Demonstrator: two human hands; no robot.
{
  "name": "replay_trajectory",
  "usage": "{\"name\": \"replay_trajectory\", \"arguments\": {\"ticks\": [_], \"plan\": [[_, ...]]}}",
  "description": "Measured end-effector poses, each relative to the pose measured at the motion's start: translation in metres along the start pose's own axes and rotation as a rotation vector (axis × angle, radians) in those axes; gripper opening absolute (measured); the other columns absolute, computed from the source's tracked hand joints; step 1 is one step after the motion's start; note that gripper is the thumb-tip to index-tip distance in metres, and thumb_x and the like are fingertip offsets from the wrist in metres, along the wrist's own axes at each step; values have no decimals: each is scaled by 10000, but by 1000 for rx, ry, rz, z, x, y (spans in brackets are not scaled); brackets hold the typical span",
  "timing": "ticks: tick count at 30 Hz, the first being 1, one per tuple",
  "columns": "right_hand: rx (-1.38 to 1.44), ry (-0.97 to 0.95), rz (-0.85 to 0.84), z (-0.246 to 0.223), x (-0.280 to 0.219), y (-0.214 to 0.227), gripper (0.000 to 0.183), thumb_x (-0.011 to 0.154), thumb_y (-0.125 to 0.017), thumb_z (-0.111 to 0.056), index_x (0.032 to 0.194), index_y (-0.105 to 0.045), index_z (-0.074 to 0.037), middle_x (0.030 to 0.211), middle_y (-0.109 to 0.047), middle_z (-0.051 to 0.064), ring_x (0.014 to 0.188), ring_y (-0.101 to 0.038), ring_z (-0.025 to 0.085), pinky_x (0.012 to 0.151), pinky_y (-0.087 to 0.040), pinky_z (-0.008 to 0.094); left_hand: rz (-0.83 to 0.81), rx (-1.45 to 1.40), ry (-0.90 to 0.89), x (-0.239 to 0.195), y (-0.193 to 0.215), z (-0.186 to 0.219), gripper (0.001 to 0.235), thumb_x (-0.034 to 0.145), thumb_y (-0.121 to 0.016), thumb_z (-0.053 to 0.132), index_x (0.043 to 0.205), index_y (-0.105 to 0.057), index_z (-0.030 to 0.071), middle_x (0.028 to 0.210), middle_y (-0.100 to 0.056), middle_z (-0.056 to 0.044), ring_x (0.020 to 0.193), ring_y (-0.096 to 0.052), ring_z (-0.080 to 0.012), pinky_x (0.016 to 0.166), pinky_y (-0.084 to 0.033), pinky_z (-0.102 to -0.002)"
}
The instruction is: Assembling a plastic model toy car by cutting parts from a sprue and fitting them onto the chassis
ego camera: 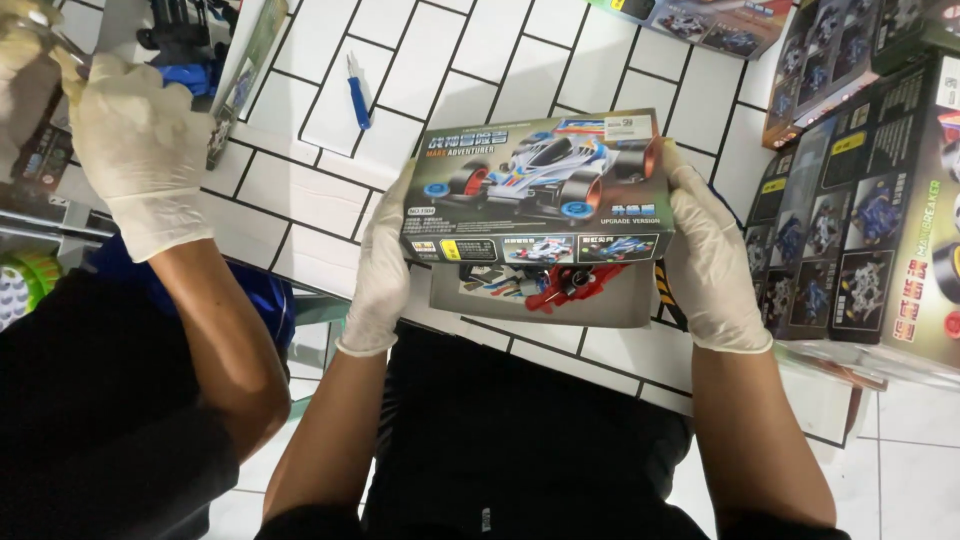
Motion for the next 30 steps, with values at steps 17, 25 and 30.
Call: {"name": "replay_trajectory", "arguments": {"ticks": [17,25,30], "plan": [[61,-38,0,-19,-52,4,545,1054,-462,-266,1531,-396,-12,1655,-325,225,1538,-275,381,1262,-248,517,-47,455,-259,-49,8,-31,478,1091,-344,206,1493,-450,-30,1512,-471,-271,1464,-380,-351,1260,-179,-424],[108,-98,-6,-23,-62,2,544,1012,-504,-159,1521,-397,2,1660,-314,215,1541,-261,378,1263,-234,522,-98,678,-260,-64,17,-39,524,1070,-392,184,1554,-365,-15,1537,-407,-305,1451,-381,-396,1242,-238,-457],[-118,-233,44,-17,-61,15,518,997,-483,-199,1486,-454,-31,1636,-392,157,1525,-357,234,1223,-342,348,-181,790,-230,-69,17,-42,646,1021,-402,174,1582,-157,-33,1493,-430,-311,1278,-512,-414,1045,-455,-492]]}}
Point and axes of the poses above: each hand's wrist, its own x-axis towards the middle knuckle, its own y-axis out of the back of the hand, z = x × y, the point moved 2 cm from there along x, towards the middle knuckle
